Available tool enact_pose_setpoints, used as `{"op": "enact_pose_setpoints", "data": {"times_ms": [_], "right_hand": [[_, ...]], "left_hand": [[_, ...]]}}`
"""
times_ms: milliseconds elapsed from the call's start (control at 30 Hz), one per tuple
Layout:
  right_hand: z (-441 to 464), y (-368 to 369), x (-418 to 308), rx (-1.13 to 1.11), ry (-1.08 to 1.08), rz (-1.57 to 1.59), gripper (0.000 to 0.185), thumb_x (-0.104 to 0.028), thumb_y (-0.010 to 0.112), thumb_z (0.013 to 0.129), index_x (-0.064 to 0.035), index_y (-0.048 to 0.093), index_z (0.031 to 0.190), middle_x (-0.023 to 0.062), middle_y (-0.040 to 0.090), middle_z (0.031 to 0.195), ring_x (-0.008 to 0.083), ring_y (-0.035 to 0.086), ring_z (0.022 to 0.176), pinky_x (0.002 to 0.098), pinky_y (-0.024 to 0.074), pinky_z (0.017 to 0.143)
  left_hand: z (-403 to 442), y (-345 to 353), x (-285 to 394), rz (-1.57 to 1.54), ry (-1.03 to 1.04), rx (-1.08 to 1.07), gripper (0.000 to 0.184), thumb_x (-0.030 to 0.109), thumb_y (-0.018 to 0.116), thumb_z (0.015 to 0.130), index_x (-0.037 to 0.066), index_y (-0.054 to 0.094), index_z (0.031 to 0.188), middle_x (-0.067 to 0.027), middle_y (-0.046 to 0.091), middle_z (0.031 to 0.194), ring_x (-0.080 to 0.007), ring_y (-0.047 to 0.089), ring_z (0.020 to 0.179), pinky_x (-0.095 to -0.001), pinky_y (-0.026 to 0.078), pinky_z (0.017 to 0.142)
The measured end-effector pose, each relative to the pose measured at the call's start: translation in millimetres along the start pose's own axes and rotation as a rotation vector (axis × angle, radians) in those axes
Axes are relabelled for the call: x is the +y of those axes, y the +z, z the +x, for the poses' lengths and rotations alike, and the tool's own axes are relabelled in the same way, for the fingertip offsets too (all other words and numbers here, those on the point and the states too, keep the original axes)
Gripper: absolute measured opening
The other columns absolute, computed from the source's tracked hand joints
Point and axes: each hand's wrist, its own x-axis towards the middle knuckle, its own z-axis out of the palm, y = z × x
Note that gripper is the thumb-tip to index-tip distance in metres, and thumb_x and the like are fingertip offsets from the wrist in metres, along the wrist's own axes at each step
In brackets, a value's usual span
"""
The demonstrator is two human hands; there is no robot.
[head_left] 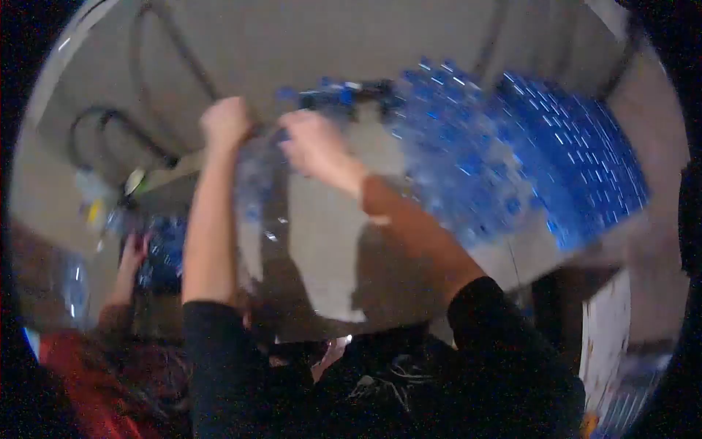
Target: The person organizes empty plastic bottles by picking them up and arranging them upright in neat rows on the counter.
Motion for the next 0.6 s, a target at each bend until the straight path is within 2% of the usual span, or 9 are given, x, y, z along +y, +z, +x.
{"op": "enact_pose_setpoints", "data": {"times_ms": [67, 100, 200, 333, 367, 400, 500, 567, 600], "right_hand": [[-57, -39, -22, 0.2, -0.031, -0.026, 0.024, -0.013, 0.063, 0.079, -0.0045, 0.056, 0.1, 0.0176, 0.058, 0.092, 0.039, 0.059, 0.088, 0.0486, 0.0504, 0.076], [-90, -59, -39, 0.223, 0.058, -0.025, 0.027, -0.018, 0.064, 0.08, -0.0067, 0.054, 0.103, 0.0168, 0.057, 0.092, 0.0383, 0.058, 0.089, 0.0495, 0.0497, 0.073], [-184, -104, -57, 0.194, 0.194, 0.008, 0.036, -0.026, 0.073, 0.081, -0.0107, 0.06, 0.111, 0.0123, 0.065, 0.097, 0.033, 0.064, 0.082, 0.0406, 0.0514, 0.07], [-281, -217, -61, 0.122, 0.475, 0.064, 0.038, -0.015, 0.077, 0.078, -0.0067, 0.064, 0.113, 0.0112, 0.067, 0.1, 0.0203, 0.066, 0.085, 0.032, 0.0547, 0.071], [-305, -244, -50, 0.115, 0.499, 0.03, 0.035, -0.018, 0.075, 0.08, -0.0072, 0.064, 0.111, 0.0119, 0.067, 0.102, 0.026, 0.066, 0.09, 0.0351, 0.0537, 0.075], [-323, -266, -40, 0.107, 0.528, 0.003, 0.032, -0.021, 0.072, 0.081, -0.0076, 0.064, 0.109, 0.0126, 0.068, 0.103, 0.0317, 0.066, 0.095, 0.0382, 0.0526, 0.08], [-336, -321, -20, -0.002, 0.601, -0.153, 0.026, -0.016, 0.071, 0.081, -0.0079, 0.066, 0.105, 0.0134, 0.069, 0.101, 0.0329, 0.067, 0.09, 0.0377, 0.0526, 0.079], [-337, -337, 1, -0.014, 0.496, -0.107, 0.028, -0.016, 0.071, 0.081, -0.0081, 0.065, 0.107, 0.0144, 0.068, 0.099, 0.0337, 0.066, 0.088, 0.0391, 0.0526, 0.079], [-336, -344, 10, -0.015, 0.445, -0.089, 0.029, -0.016, 0.071, 0.081, -0.0082, 0.064, 0.107, 0.0149, 0.068, 0.098, 0.0341, 0.066, 0.087, 0.0398, 0.0526, 0.078]], "left_hand": [[-16, -39, 10, -0.038, 0.074, -0.005, 0.03, 0.036, 0.075, 0.074, 0.014, 0.075, 0.093, -0.0121, 0.071, 0.092, -0.0308, 0.069, 0.088, -0.0437, 0.054, 0.073], [-25, -52, 12, -0.059, 0.077, -0.011, 0.037, 0.043, 0.078, 0.072, 0.019, 0.074, 0.099, -0.0095, 0.072, 0.096, -0.0309, 0.069, 0.091, -0.0428, 0.054, 0.074], [-80, -102, 27, -0.387, 0.098, 0.058, 0.04, 0.033, 0.079, 0.075, 0.008, 0.071, 0.105, -0.0113, 0.073, 0.095, -0.023, 0.071, 0.082, -0.0359, 0.054, 0.072], [-182, -147, 75, -0.925, 0.17, -0.019, 0.038, 0.021, 0.081, 0.075, -0.002, 0.068, 0.103, -0.0124, 0.072, 0.086, -0.0161, 0.069, 0.074, -0.0275, 0.052, 0.069], [-210, -150, 100, -1.055, 0.154, -0.058, 0.037, 0.019, 0.081, 0.074, -0.001, 0.068, 0.103, -0.0122, 0.072, 0.084, -0.0168, 0.069, 0.074, -0.0271, 0.052, 0.068], [-231, -156, 131, -0.997, 0.228, -0.045, 0.037, 0.02, 0.082, 0.073, 0.001, 0.069, 0.102, -0.0127, 0.071, 0.083, -0.0189, 0.069, 0.072, -0.0288, 0.052, 0.068], [-271, -182, 217, -0.713, 0.448, -0.154, 0.034, 0.021, 0.082, 0.071, 0.006, 0.071, 0.099, -0.0121, 0.072, 0.085, -0.0227, 0.07, 0.075, -0.0328, 0.054, 0.07], [-277, -173, 263, -0.676, 0.661, -0.047, 0.03, 0.025, 0.081, 0.069, 0.007, 0.072, 0.091, -0.0166, 0.069, 0.078, -0.0341, 0.067, 0.07, -0.0409, 0.053, 0.066], [-277, -170, 284, -0.607, 0.678, -0.059, 0.03, 0.026, 0.081, 0.069, 0.007, 0.073, 0.091, -0.0169, 0.069, 0.077, -0.0343, 0.067, 0.071, -0.0412, 0.054, 0.066]]}}
